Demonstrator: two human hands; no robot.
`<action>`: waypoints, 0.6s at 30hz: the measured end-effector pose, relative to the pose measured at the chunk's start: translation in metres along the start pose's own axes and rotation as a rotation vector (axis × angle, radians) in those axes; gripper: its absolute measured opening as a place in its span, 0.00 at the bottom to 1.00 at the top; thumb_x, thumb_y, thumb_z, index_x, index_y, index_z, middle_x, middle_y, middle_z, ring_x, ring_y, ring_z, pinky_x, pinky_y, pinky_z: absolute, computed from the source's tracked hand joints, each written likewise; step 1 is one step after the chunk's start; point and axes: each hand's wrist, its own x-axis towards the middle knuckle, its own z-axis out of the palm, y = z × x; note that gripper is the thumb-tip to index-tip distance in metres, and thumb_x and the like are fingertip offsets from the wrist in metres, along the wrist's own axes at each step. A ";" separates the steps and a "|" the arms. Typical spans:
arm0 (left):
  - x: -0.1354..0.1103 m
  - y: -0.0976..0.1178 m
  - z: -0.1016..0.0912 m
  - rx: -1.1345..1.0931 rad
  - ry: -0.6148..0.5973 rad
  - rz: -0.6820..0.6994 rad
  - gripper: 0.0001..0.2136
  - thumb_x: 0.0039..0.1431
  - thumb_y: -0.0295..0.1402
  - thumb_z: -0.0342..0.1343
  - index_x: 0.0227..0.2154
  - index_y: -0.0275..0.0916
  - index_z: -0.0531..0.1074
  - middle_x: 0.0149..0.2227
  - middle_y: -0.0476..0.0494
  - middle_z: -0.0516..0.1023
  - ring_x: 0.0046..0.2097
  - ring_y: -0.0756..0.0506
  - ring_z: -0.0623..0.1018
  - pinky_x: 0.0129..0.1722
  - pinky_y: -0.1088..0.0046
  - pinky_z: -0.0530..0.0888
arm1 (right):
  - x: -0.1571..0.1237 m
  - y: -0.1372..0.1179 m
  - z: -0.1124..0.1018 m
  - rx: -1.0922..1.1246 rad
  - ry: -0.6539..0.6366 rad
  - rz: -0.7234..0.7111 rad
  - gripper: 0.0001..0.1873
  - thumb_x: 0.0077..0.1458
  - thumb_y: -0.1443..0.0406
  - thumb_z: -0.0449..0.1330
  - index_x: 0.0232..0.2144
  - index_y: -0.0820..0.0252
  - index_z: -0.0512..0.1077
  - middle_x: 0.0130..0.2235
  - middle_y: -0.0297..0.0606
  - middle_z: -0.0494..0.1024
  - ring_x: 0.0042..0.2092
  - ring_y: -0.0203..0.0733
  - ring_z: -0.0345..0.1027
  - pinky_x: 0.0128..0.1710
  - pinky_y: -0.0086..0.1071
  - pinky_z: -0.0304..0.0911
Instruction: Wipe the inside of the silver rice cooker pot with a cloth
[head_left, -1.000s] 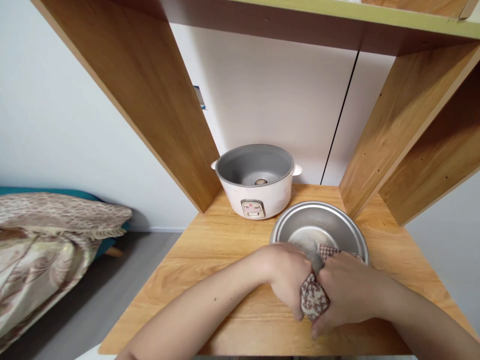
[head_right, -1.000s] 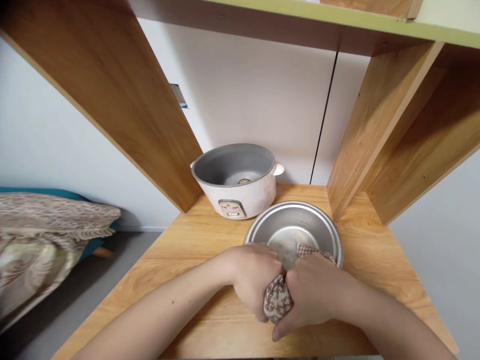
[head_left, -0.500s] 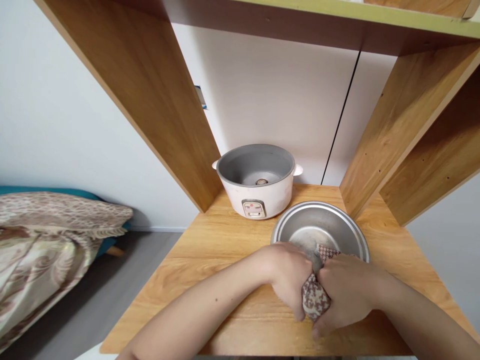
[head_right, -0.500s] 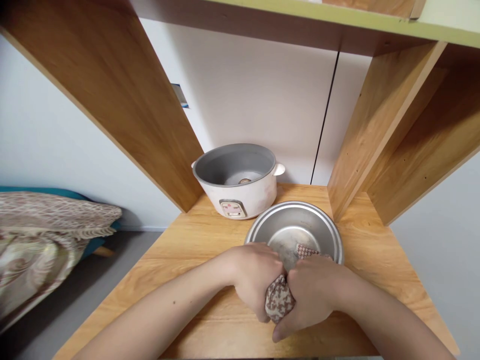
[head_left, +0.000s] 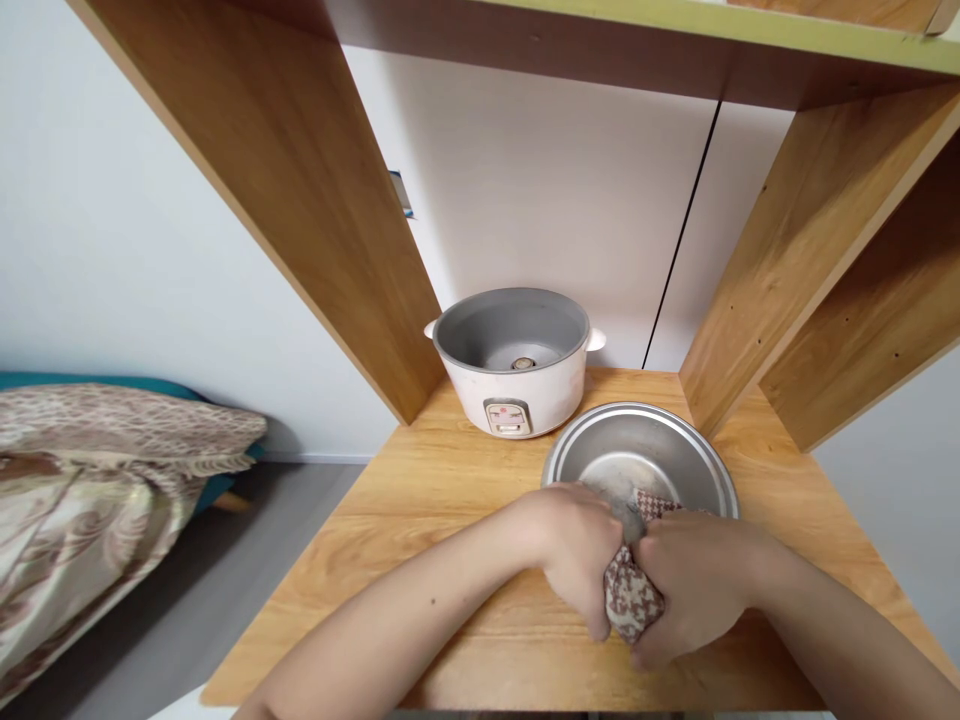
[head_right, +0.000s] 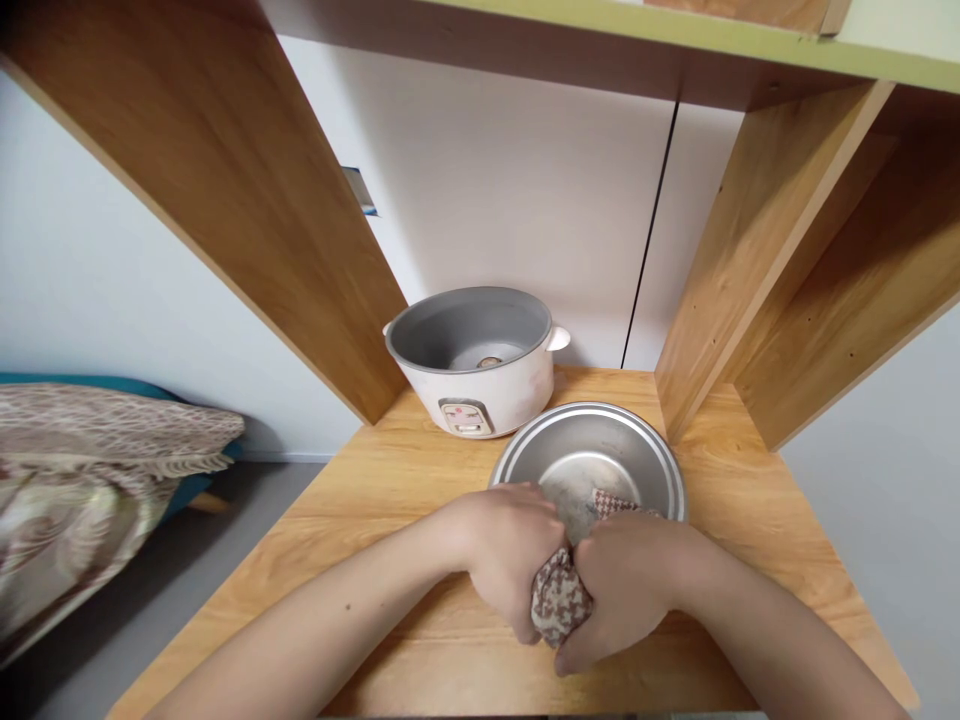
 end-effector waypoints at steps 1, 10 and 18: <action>0.000 0.000 0.000 0.001 0.001 0.004 0.16 0.36 0.49 0.64 0.24 0.43 0.79 0.28 0.43 0.83 0.31 0.40 0.80 0.33 0.65 0.76 | 0.000 0.000 0.000 -0.009 0.003 0.001 0.28 0.43 0.42 0.61 0.33 0.56 0.82 0.30 0.40 0.81 0.31 0.47 0.72 0.28 0.36 0.62; 0.001 0.000 0.000 -0.021 -0.008 0.036 0.15 0.37 0.49 0.64 0.22 0.43 0.78 0.28 0.43 0.83 0.29 0.41 0.79 0.30 0.66 0.75 | -0.001 0.000 0.004 -0.038 0.142 -0.034 0.30 0.41 0.38 0.61 0.29 0.56 0.82 0.27 0.41 0.80 0.29 0.48 0.70 0.26 0.37 0.59; 0.000 0.000 -0.004 -0.016 -0.023 0.058 0.16 0.37 0.49 0.64 0.24 0.42 0.78 0.29 0.43 0.84 0.30 0.41 0.80 0.31 0.66 0.75 | -0.002 -0.003 0.003 -0.020 0.113 0.015 0.31 0.39 0.36 0.61 0.28 0.56 0.81 0.26 0.41 0.79 0.28 0.49 0.70 0.24 0.37 0.58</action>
